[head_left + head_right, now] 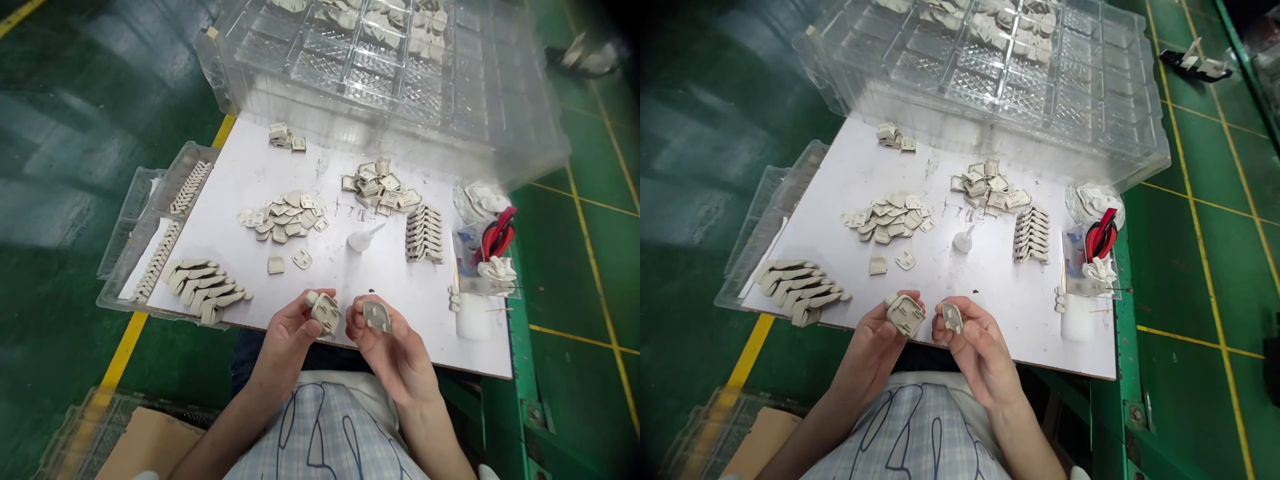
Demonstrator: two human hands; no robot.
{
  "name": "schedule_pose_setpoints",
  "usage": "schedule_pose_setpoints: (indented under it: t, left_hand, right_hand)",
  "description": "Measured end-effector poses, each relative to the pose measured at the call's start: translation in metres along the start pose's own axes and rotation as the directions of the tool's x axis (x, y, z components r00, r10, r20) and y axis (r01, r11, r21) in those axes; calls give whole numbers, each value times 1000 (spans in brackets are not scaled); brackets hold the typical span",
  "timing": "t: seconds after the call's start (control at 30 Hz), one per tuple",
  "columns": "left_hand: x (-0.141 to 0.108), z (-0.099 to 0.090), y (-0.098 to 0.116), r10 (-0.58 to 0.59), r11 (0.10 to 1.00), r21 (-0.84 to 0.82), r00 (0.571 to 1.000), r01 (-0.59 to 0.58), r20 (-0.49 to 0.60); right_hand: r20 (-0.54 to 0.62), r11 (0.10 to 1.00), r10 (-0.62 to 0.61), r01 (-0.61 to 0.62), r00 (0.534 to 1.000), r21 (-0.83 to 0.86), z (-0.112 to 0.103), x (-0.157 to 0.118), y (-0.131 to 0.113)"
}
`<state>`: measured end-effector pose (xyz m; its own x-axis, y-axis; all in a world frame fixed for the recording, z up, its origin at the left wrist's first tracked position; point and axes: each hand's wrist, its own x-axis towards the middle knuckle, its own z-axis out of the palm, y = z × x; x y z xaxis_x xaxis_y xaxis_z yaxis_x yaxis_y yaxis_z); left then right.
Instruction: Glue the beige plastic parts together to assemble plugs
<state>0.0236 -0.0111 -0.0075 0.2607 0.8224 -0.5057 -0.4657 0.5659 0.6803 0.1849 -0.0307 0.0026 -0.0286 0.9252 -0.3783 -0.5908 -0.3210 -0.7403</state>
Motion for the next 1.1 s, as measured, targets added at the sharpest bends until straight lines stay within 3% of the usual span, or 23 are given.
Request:
schedule_pose_setpoints:
  t: [0.17, 0.4, 0.77, 1.1]
  left_hand:
    - [-4, 6, 2, 26, 999, -43, 1000, -26, 4]
    - [-7, 7, 6, 149, 988, 20, 987, -151, 62]
    - [-8, 0, 3, 199, 973, 100, 977, -206, 75]
    - [-7, -2, 1, 222, 966, 113, 969, -234, 111]
  right_hand:
    - [-5, 956, -191, 185, 982, -227, 5, 4, -2]
    - [126, 802, -326, 345, 937, -488, 7, -1, -2]
    - [226, 633, -391, 439, 892, -637, 13, -6, -4]
    - [242, 607, -398, 452, 885, -654, 15, -5, -6]
